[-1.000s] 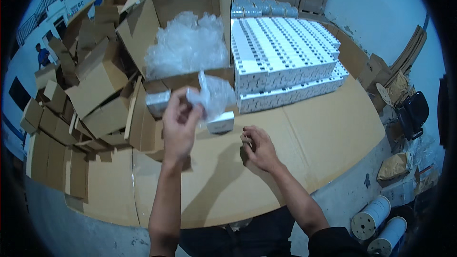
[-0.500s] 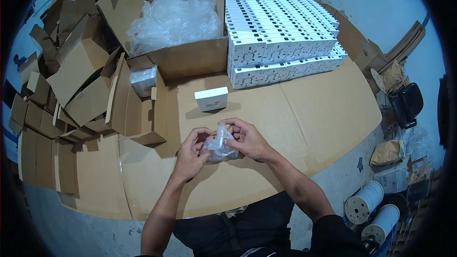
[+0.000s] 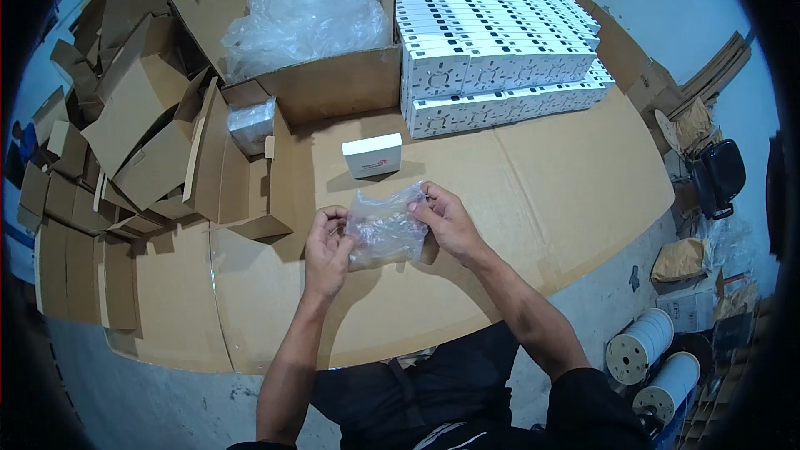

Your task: Pack small white boxes into bubble wrap bags and place them into larger cardboard shipping boxes.

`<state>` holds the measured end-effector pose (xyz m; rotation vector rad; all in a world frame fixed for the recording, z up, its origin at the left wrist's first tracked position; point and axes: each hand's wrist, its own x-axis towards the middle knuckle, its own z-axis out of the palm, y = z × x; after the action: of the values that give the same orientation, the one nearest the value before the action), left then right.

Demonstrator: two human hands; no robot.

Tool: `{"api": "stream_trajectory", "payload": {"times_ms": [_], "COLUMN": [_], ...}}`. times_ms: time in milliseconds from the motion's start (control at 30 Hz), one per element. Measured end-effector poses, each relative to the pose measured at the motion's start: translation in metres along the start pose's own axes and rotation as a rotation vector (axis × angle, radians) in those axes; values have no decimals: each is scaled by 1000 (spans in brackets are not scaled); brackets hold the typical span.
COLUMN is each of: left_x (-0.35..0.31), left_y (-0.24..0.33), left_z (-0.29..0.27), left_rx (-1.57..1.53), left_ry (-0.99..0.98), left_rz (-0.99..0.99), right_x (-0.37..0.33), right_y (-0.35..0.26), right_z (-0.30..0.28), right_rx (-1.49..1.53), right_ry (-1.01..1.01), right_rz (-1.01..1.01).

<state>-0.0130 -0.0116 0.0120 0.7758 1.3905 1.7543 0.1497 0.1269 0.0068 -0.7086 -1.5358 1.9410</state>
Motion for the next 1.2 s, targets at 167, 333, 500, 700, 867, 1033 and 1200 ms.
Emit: {"api": "stream_trajectory", "payload": {"times_ms": [167, 333, 500, 700, 867, 1033, 1200], "left_x": [0, -1, -5, -3, 1, -1, 3], "left_y": [-5, -9, -7, -5, -5, -5, -9], "left_z": [0, 0, 7, 2, 0, -1, -16], "left_rx": [180, 238, 314, 304, 282, 409, 372], "left_ry": [-17, 203, 181, 225, 288, 292, 283], "left_rz": [139, 111, 167, 103, 176, 218, 147], "right_x": [-5, -8, -4, -3, -13, -10, -7], "right_y": [4, -3, 5, 8, -13, -19, -18], "right_z": [6, 12, 25, 11, 26, 20, 2], "right_rx": [-298, -243, -19, 42, -90, -160, -161], "right_ry": [-104, -165, -19, 178, -30, -177, 38], "right_rz": [-45, -71, -131, 82, 76, 62, -65]}}
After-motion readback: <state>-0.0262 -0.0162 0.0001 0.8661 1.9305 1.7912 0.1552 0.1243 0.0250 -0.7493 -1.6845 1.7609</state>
